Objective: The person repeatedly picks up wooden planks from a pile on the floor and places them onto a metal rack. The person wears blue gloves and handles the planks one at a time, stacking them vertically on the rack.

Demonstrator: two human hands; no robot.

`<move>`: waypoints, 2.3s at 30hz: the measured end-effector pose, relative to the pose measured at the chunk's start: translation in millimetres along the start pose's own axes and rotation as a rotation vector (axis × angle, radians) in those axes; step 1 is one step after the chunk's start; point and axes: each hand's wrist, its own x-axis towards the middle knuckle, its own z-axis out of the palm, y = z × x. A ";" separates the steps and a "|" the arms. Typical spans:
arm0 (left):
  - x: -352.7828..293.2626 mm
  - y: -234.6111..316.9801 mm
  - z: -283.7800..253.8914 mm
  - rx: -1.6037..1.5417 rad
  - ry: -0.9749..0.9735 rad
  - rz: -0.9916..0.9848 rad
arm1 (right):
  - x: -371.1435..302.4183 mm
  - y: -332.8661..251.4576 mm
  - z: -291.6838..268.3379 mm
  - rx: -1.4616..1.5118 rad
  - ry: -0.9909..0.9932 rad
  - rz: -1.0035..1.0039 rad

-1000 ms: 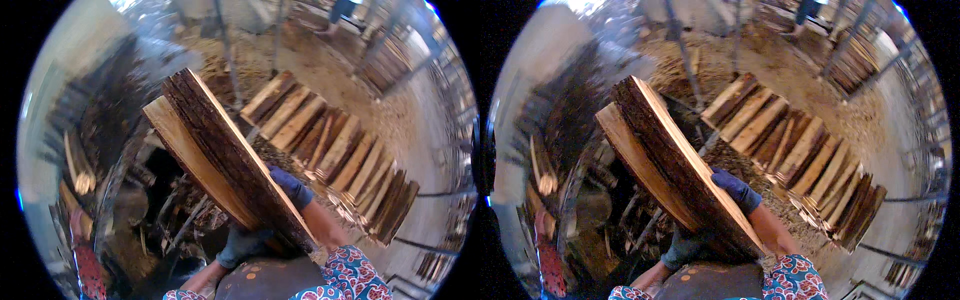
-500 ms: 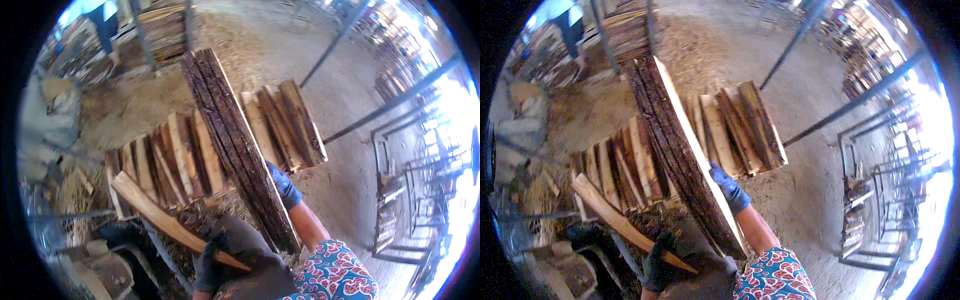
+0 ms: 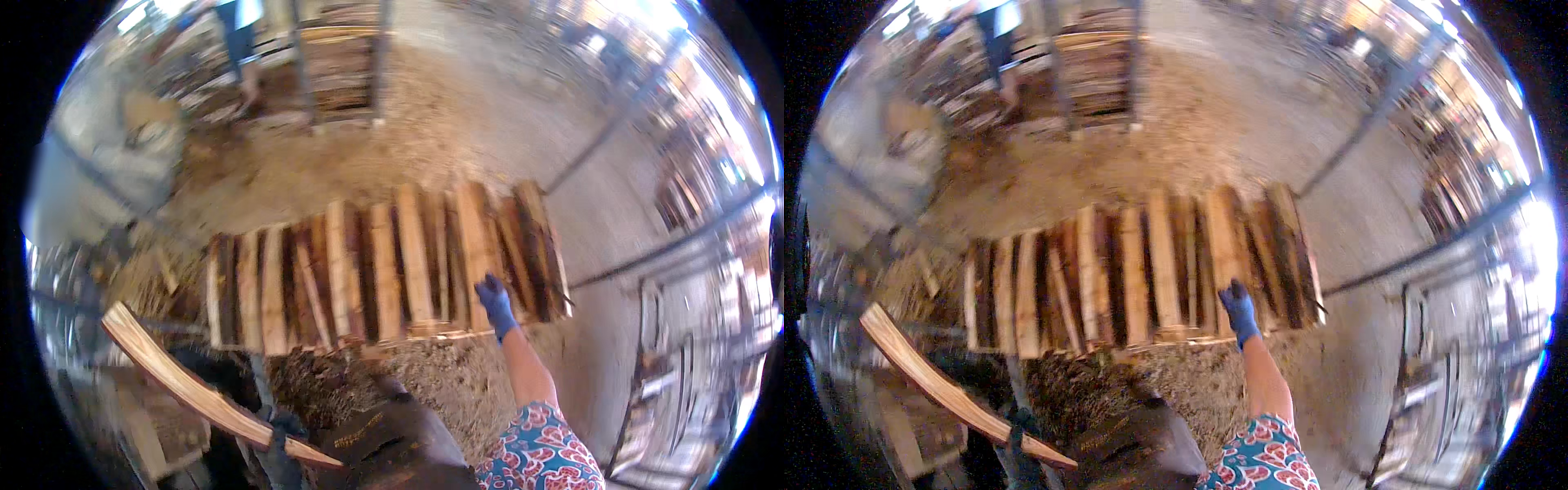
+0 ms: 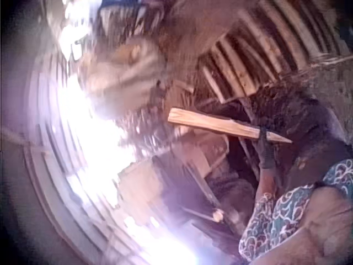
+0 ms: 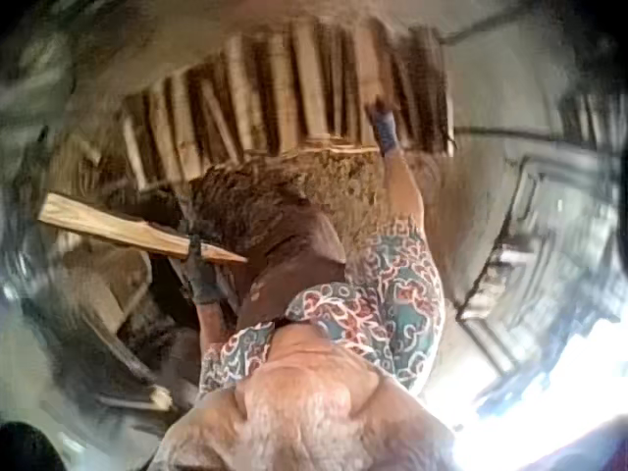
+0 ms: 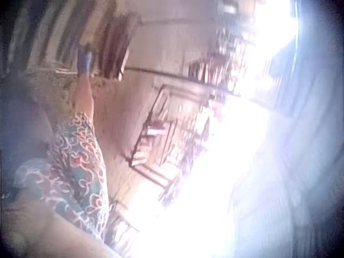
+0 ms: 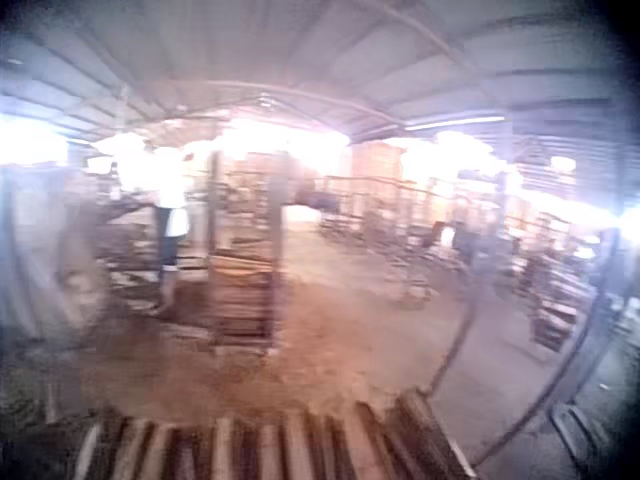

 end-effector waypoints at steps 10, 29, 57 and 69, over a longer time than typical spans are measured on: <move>-192.5 77.2 -199.1 -0.336 0.754 0.659 | -166.8 113.9 176.1 -0.430 -1.392 0.850; -256.0 36.8 -414.9 -0.318 1.105 0.509 | -774.4 2.0 431.9 -0.508 -1.998 0.789; -82.9 84.0 19.3 -0.039 -0.149 -0.027 | -270.9 -89.7 246.7 -0.168 -1.308 0.247; -35.6 88.6 128.3 -0.168 -0.260 0.006 | -43.3 -125.0 51.3 -0.423 -0.158 -0.094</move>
